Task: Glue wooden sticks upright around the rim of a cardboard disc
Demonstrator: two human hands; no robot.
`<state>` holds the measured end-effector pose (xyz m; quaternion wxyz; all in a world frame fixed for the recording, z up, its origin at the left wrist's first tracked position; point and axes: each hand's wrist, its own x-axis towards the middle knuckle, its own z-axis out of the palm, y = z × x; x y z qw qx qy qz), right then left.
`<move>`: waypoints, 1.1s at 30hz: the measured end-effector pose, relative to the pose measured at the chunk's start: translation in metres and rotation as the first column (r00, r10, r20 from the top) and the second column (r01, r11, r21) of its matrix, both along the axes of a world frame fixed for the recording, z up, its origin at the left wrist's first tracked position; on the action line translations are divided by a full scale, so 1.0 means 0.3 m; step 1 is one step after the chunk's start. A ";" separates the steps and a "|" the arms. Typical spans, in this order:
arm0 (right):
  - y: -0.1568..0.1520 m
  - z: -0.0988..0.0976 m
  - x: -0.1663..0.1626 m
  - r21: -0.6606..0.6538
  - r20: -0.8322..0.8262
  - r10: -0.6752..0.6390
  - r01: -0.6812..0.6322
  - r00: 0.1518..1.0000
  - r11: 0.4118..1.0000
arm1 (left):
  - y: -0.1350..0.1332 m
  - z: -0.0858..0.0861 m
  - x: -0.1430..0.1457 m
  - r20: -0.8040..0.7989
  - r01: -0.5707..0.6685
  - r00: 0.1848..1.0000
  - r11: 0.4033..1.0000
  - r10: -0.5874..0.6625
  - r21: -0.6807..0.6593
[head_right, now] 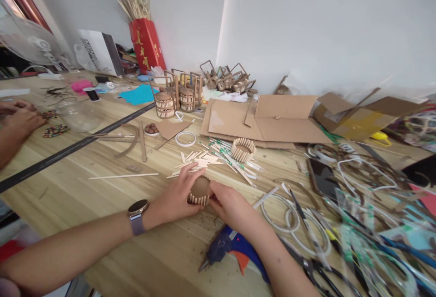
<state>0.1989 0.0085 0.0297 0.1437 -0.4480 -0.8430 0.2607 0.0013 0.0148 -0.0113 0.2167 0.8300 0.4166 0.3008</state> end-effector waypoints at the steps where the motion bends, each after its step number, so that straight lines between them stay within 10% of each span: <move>1: 0.001 -0.001 -0.001 0.000 -0.001 0.001 -0.001 1.000 1.000 | 0.000 -0.001 -0.001 0.002 0.004 1.000 1.000 -0.004 0.001; 33: 0.003 -0.010 0.002 0.023 0.001 0.001 -0.001 1.000 1.000 | -0.002 -0.002 -0.004 -0.020 0.025 0.999 1.000 -0.025 0.006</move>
